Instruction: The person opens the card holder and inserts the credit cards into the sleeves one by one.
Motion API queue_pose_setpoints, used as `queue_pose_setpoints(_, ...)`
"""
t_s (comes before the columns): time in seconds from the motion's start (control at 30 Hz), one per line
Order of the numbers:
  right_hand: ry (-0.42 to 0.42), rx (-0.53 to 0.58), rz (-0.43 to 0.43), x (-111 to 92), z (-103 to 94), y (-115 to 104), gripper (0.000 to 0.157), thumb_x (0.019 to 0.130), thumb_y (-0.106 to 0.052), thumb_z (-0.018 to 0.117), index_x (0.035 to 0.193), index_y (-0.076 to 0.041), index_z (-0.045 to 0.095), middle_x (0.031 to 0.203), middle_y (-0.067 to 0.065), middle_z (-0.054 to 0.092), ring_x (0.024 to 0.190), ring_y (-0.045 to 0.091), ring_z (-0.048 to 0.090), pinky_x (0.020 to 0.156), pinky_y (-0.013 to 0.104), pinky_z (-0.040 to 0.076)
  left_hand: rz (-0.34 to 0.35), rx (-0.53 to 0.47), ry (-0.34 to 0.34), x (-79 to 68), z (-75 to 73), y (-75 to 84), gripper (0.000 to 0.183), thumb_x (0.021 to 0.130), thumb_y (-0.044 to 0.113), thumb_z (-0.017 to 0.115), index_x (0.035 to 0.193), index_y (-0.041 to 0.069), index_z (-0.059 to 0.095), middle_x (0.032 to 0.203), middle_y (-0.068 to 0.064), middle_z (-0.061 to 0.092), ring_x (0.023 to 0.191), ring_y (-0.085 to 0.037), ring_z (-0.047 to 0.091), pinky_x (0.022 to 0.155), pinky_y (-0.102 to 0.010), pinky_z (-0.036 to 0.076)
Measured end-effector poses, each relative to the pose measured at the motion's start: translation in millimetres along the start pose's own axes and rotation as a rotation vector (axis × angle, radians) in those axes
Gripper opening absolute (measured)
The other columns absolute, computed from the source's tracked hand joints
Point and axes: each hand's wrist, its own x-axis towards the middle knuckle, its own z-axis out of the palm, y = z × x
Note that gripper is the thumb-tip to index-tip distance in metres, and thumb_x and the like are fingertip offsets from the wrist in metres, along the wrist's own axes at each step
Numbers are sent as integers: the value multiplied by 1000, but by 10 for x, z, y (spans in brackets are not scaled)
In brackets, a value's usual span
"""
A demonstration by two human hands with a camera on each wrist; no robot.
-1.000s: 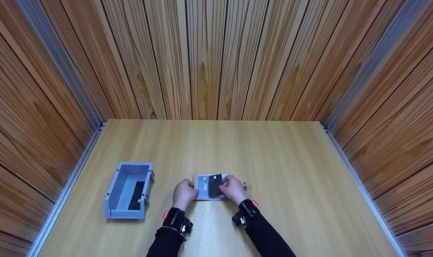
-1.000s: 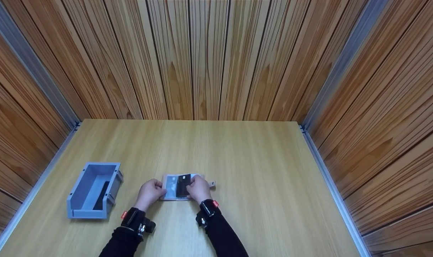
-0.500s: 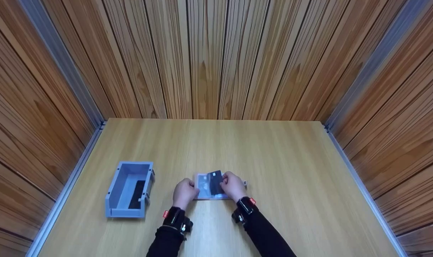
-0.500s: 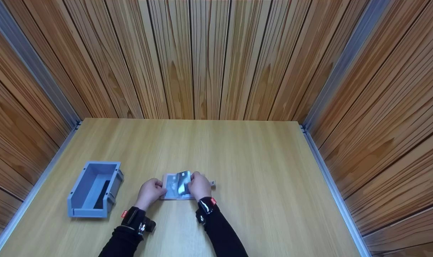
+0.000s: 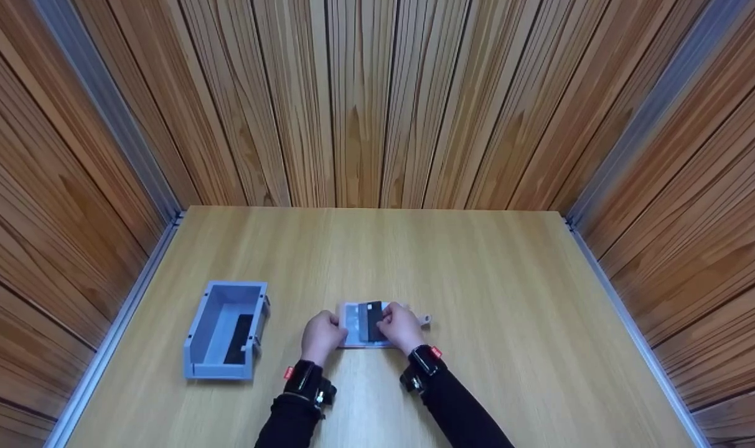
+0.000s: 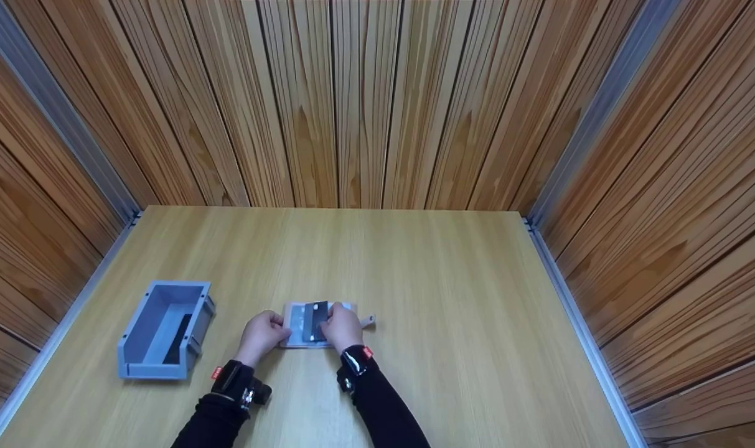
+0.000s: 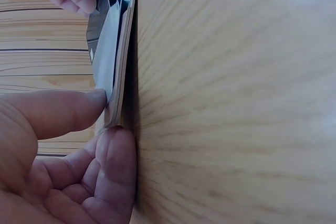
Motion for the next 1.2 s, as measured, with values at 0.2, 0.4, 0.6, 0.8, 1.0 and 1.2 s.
queue_pose_setpoints(0.2, 14, -53, -43, -8, 15, -4, 16, 85, -8, 73, 94, -2, 61, 74, -2, 57, 68, 13, 54, 64, 30, 45, 69, 36, 32, -3, -16, -16, 19, 77, 6, 77, 91, 1, 65, 88, -8, 66, 82, -25, 61, 73, -40, 50)
queue_pose_setpoints(0.4, -6, -70, -62, -13, 29, -50, 13, 85, -5, 69, 96, 1, 66, 83, 4, 63, 74, 17, 57, 67, 31, 48, 74, 41, 28, 7, -15, -29, 17, 77, 6, 76, 90, 1, 65, 87, -8, 66, 81, -25, 61, 73, -40, 50)
queue_pose_setpoints(0.6, -62, -23, -35, -29, 57, -115, 27, 88, -4, 64, 113, 6, 67, 98, 12, 67, 78, 19, 61, 67, 31, 50, 87, 33, 31, 8, -16, -30, 18, 76, 5, 76, 90, 0, 66, 88, -9, 67, 83, -27, 62, 75, -41, 50)
queue_pose_setpoints(0.8, -34, -50, -89, -55, 85, -125, 28, 87, -3, 63, 114, 6, 68, 98, 11, 68, 80, 20, 61, 69, 33, 50, 83, 17, 19, 23, -2, -42, 17, 78, 6, 76, 91, -1, 67, 87, -9, 67, 82, -26, 62, 73, -40, 50)
queue_pose_setpoints(1.0, -6, -117, -234, -36, 125, -81, 6, 86, -2, 62, 88, -1, 68, 74, 1, 58, 68, 16, 53, 63, 31, 46, 56, -5, 11, 34, 5, -40, 18, 79, 7, 77, 92, 0, 66, 87, -8, 66, 82, -24, 61, 72, -39, 50)
queue_pose_setpoints(1.2, -66, -89, -213, -17, 105, -64, 7, 88, -2, 64, 93, 0, 69, 71, -3, 53, 66, 12, 50, 61, 29, 44, 26, -36, 4, 28, -4, -44, 19, 80, 7, 77, 91, 1, 63, 85, -6, 63, 80, -23, 59, 69, -36, 49)
